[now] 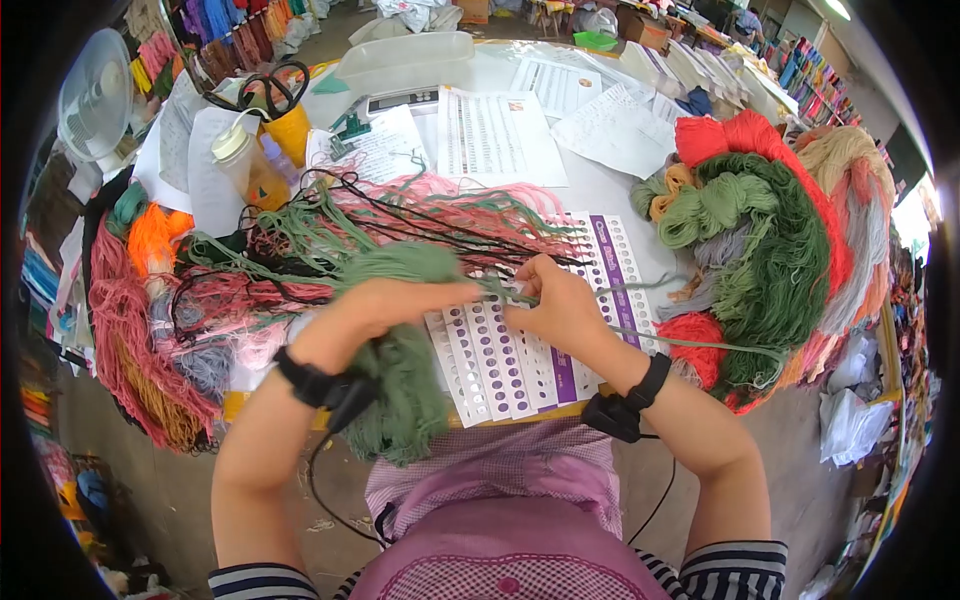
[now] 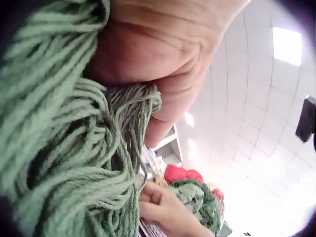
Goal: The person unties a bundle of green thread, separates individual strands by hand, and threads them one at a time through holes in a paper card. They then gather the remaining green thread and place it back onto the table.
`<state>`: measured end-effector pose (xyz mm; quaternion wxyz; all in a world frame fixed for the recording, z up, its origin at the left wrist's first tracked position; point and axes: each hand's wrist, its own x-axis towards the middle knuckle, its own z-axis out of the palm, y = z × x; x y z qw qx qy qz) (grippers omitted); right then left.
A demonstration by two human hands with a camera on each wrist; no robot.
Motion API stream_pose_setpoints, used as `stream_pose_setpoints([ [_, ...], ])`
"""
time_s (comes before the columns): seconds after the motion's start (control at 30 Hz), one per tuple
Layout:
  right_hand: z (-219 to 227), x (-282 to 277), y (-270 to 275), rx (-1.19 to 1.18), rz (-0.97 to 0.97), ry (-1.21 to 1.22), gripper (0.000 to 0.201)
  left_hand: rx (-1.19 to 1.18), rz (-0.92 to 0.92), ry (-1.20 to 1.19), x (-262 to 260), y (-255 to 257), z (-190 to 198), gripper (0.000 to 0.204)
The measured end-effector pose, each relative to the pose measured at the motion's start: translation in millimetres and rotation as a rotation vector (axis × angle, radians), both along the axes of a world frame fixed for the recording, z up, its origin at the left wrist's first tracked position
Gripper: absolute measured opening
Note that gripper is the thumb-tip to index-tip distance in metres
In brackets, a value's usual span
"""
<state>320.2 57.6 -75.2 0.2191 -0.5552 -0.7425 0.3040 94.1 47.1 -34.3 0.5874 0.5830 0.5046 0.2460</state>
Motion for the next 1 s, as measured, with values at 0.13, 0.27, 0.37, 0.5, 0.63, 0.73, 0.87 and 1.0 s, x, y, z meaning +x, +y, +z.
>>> stream_pose_setpoints([
  [0.13,-2.9,2.8,4.1,0.034,0.005,-0.036,0.047,-0.109,0.289,0.038,-101.3,-13.1,17.5,0.031],
  [0.27,5.0,1.2,3.2,-0.014,0.012,-0.028,0.047,-0.185,0.768,-0.059,-192.4,-26.2,26.1,0.028],
  [0.37,6.1,-0.2,2.2,-0.034,0.014,-0.03,0.047,-0.06,0.73,-0.248,-254.8,-14.5,24.2,0.019],
  [0.5,-1.4,-0.4,1.6,0.018,0.025,-0.044,0.051,0.208,1.062,-0.384,-258.4,-1.8,29.9,0.047],
  [0.63,30.5,-5.8,-16.8,0.065,0.124,-0.021,0.046,0.268,0.877,-0.519,-154.4,-34.7,49.7,0.053],
  [0.73,59.5,-24.9,-34.2,-0.116,0.309,0.488,0.031,0.059,0.58,-0.773,-72.0,-65.7,62.4,0.075],
  [0.87,76.9,-46.0,-56.0,-0.304,0.374,0.839,0.027,0.093,0.283,-0.813,-11.6,-82.8,51.6,0.082],
  [1.0,60.4,-38.8,-58.6,-0.463,0.344,1.013,0.02,0.236,0.2,-0.566,14.0,-86.1,49.4,0.074],
])
